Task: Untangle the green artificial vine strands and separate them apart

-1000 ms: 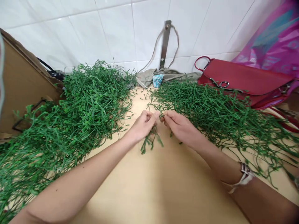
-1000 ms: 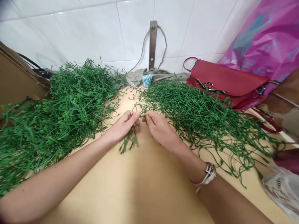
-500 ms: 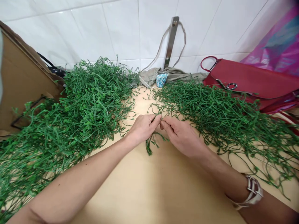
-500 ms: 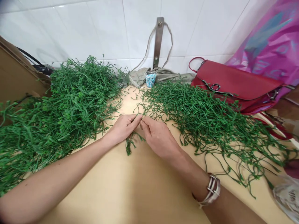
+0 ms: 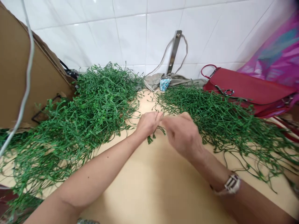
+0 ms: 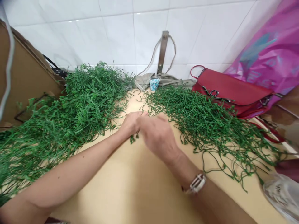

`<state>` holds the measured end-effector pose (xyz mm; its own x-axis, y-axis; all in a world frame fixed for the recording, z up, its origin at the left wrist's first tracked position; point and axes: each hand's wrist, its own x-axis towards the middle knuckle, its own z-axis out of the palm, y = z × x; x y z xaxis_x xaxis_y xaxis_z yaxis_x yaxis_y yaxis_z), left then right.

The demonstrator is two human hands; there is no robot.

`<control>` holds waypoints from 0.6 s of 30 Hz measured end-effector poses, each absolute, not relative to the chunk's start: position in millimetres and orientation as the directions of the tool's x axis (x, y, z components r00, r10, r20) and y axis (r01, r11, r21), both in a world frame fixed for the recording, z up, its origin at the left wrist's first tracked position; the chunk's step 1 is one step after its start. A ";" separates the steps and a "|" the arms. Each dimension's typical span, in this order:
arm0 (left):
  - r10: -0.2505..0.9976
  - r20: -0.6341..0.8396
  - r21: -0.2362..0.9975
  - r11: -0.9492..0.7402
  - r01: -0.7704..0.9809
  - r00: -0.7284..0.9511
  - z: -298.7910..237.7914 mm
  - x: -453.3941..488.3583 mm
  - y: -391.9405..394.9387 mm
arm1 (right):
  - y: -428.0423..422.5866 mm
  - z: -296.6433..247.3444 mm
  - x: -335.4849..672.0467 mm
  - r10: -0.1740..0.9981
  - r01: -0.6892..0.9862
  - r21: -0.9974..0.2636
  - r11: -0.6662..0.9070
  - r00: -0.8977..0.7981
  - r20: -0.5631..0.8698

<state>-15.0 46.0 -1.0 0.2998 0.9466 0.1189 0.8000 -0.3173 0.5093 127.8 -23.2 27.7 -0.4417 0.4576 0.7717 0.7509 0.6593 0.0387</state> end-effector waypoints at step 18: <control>0.955 0.249 0.953 -0.271 0.133 0.161 -4.0 -26.7 37.4 | 10.7 -23.7 174.4 0.829 0.961 0.032 0.274 -0.252 0.499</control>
